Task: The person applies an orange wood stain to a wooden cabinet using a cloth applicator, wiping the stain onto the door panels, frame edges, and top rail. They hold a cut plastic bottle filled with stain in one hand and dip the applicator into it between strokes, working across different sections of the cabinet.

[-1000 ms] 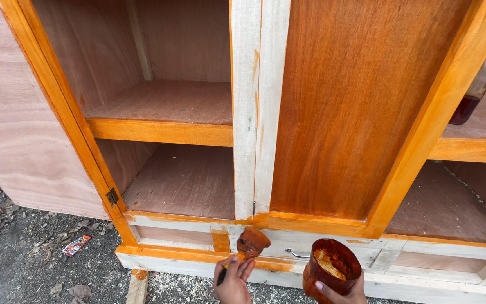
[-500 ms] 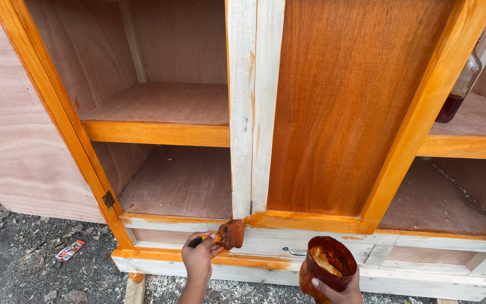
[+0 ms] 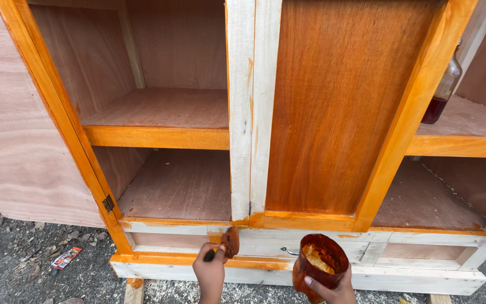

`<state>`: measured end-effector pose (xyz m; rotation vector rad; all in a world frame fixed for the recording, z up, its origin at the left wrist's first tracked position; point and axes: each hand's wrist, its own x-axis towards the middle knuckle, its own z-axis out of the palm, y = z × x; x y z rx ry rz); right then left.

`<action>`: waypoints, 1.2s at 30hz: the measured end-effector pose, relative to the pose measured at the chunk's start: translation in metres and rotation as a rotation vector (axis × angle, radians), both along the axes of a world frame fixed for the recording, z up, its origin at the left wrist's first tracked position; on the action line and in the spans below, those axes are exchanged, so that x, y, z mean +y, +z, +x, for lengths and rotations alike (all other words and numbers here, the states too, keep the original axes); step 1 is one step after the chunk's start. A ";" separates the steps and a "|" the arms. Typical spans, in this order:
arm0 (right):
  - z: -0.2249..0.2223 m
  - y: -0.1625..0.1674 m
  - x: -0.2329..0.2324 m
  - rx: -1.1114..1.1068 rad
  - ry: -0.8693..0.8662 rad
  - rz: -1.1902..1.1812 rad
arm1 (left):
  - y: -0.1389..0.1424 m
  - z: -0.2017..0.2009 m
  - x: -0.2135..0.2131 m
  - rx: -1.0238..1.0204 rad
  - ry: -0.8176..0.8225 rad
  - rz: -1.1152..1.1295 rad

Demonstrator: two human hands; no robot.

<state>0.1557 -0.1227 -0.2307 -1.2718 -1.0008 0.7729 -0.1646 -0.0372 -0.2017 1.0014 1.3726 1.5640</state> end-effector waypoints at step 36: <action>-0.059 0.091 -0.004 0.083 0.027 0.197 | 0.195 -0.014 0.008 0.750 -0.112 1.146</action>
